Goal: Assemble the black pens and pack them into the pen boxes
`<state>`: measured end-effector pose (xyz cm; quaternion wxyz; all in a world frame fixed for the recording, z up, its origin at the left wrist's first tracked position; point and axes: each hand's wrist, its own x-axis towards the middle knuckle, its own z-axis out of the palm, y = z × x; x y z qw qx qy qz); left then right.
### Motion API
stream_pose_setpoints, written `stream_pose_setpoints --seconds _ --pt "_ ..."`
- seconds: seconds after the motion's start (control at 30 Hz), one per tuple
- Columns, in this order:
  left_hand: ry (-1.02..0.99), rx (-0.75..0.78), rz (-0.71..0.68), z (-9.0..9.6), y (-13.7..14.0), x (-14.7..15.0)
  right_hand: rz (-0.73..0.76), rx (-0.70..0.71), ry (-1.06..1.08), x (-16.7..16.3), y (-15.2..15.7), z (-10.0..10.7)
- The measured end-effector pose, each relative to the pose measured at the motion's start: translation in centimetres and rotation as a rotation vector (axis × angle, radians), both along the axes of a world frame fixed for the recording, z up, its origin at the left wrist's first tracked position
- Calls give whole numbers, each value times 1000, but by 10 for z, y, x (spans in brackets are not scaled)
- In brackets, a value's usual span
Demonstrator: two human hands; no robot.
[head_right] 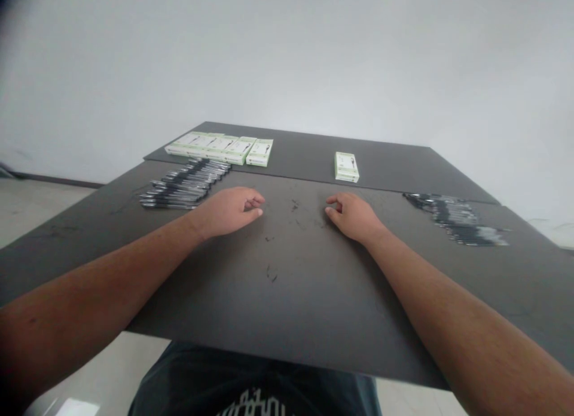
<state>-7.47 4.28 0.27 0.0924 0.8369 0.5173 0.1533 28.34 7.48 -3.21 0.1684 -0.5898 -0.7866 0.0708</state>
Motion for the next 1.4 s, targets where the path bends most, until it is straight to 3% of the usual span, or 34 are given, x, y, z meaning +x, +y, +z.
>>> stream_pose_setpoints --seconds 0.2,0.4,0.63,0.77,0.87,1.13,1.4 --pt "84 17 -37 7 -5 -2 25 4 -9 0 1 -1" --pt "121 51 30 23 1 -30 32 0 -35 0 2 -1" --pt "200 88 234 30 -4 -104 40 14 -39 0 3 -2" --pt "280 106 284 21 -11 -156 47 11 -52 2 5 -5" --pt "280 127 277 11 -17 -177 54 16 -58 4 7 -7" --pt "249 138 222 -8 -35 -175 37 17 -46 7 10 -9" --pt "273 129 221 -18 -29 -177 59 24 -38 11 13 -12"
